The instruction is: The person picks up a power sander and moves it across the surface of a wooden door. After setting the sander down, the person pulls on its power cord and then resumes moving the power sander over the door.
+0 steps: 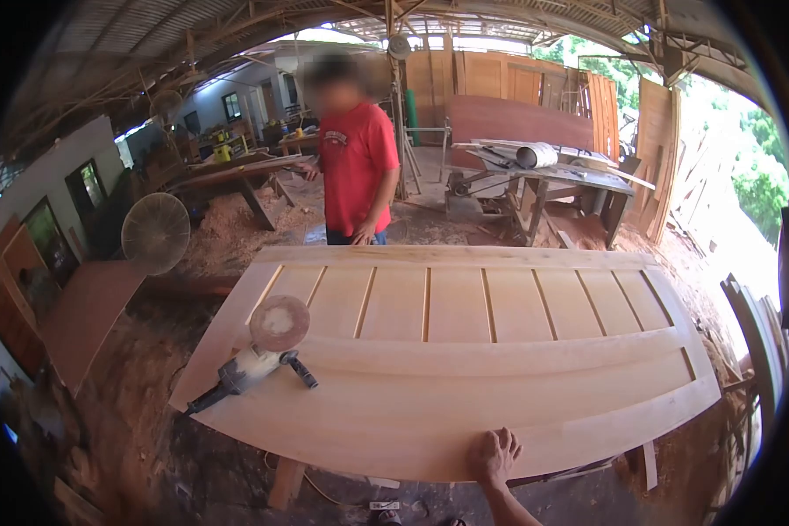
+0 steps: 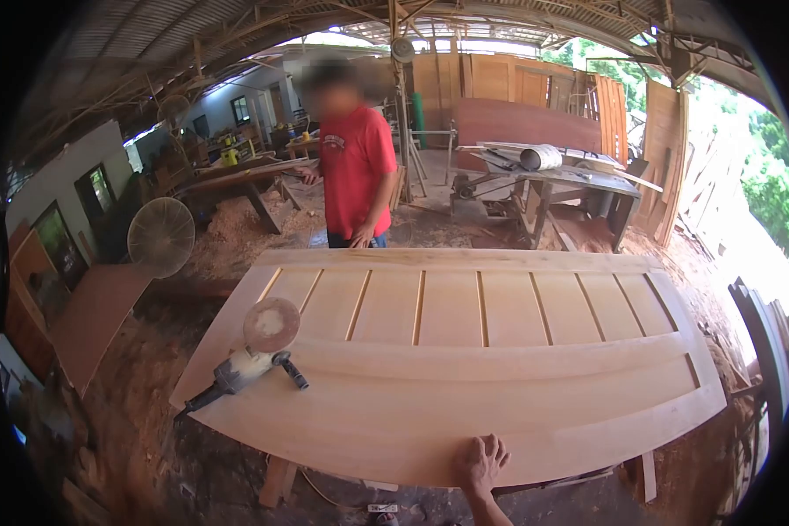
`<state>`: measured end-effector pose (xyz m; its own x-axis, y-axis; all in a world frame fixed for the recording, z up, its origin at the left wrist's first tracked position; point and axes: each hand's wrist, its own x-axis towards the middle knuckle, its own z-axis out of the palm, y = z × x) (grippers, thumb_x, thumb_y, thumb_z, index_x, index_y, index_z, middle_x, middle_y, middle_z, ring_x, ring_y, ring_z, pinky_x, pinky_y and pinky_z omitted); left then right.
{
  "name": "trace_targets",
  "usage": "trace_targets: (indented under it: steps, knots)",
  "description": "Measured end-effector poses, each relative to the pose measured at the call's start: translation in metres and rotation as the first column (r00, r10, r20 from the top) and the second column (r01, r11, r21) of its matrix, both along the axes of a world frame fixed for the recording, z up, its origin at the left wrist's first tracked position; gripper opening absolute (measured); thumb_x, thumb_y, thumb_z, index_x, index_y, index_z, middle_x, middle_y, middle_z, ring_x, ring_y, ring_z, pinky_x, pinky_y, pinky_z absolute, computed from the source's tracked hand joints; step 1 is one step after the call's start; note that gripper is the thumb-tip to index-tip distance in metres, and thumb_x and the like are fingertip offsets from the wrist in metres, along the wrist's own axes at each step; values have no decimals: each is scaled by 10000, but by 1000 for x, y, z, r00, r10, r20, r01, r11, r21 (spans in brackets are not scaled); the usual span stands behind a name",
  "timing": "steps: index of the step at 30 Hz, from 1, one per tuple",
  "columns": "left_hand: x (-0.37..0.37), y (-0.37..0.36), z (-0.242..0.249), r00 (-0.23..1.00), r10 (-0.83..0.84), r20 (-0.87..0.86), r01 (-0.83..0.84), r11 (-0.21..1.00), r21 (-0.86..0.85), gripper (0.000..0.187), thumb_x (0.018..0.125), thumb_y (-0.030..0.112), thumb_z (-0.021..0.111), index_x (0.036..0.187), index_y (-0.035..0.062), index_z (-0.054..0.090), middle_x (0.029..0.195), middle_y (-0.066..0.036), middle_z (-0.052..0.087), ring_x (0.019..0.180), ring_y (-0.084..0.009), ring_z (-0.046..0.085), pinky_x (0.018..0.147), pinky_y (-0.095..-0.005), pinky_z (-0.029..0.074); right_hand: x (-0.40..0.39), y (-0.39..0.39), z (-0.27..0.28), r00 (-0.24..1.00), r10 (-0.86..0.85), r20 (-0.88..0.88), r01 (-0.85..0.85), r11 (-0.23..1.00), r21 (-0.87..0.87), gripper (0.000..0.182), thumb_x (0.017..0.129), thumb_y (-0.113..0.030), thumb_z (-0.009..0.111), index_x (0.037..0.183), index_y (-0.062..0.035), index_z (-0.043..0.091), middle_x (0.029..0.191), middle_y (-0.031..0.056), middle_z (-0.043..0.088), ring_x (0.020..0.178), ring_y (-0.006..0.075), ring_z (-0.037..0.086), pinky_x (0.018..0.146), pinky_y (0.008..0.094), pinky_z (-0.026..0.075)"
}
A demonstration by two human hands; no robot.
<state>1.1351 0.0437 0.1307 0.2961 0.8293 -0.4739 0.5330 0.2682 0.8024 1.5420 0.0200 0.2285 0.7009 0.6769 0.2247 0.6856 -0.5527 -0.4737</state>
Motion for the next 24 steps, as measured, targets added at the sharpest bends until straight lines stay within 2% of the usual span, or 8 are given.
trace_targets:
  steps: [7, 10, 12, 15, 16, 20, 23, 24]
  knots:
    - [-24, -24, -90, 994, 39, 106, -41, 999, 20, 153, 926, 185, 699, 930, 42, 754, 938, -82, 743, 790, -154, 652, 674, -342, 535, 3, 0, -11, 999, 9, -53, -11, 999, -35, 469, 791, -365, 682, 1201, -144, 635, 1468, 182, 439, 1431, 385, 300, 1182, 629, 159]
    - [-24, -14, -86, 990, -75, 119, 40, 960, 276, 172, 927, 188, 693, 943, 23, 738, 882, -110, 740, 784, -177, 664, 679, -348, 539, 2, 1, -6, 999, 7, -42, -10, 998, -57, 472, 797, -362, 678, 1207, -134, 628, 1468, 186, 441, 1431, 388, 305, 1183, 629, 161]
    - [-5, 5, 13, 991, -120, 67, 92, 941, 325, 243, 923, 216, 694, 966, -21, 723, 847, -171, 740, 791, -237, 707, 698, -368, 552, -1, 1, -4, 999, 13, -34, -15, 998, -59, 473, 802, -360, 676, 1210, -124, 627, 1462, 191, 447, 1425, 391, 314, 1180, 630, 169]
    - [-12, 22, 44, 990, -72, -118, 102, 957, 273, 243, 909, 287, 714, 962, 52, 748, 778, -82, 738, 717, -165, 704, 674, -342, 547, 1, -1, -4, 999, 26, -20, -27, 999, -41, 474, 814, -358, 671, 1214, -107, 625, 1451, 205, 458, 1411, 397, 331, 1171, 632, 188]
    - [-10, 27, 62, 988, -82, -134, 115, 957, 266, 249, 909, 299, 704, 970, 60, 741, 812, -111, 736, 763, -265, 727, 688, -375, 551, 2, -2, -7, 999, 29, -13, -29, 999, -31, 472, 821, -359, 668, 1214, -101, 624, 1446, 210, 462, 1406, 400, 338, 1166, 633, 195]
    - [-6, 39, 91, 981, -147, -127, 183, 921, 345, 261, 923, 302, 688, 980, 52, 735, 854, -145, 737, 803, -285, 732, 710, -382, 551, 1, 0, -8, 1000, 22, 20, -22, 1000, -8, 446, 848, -365, 658, 1193, -84, 633, 1422, 227, 481, 1383, 408, 368, 1152, 629, 218]
    - [13, 49, 146, 973, -166, -158, 209, 925, 318, 264, 924, 293, 691, 978, 37, 729, 866, -152, 739, 811, -289, 733, 713, -381, 548, 0, 0, -10, 987, 23, 156, -30, 999, 39, 352, 863, -318, 679, 1134, -94, 654, 1357, 197, 537, 1310, 391, 435, 1113, 536, 298]
    - [16, 55, 142, 984, -166, -65, 178, 903, 390, 255, 931, 271, 690, 971, 22, 724, 840, -146, 733, 798, -269, 731, 710, -384, 546, 1, 1, -10, 985, 23, 171, -32, 998, 53, 346, 863, -315, 680, 1129, -94, 654, 1352, 198, 541, 1306, 393, 437, 1111, 536, 299]
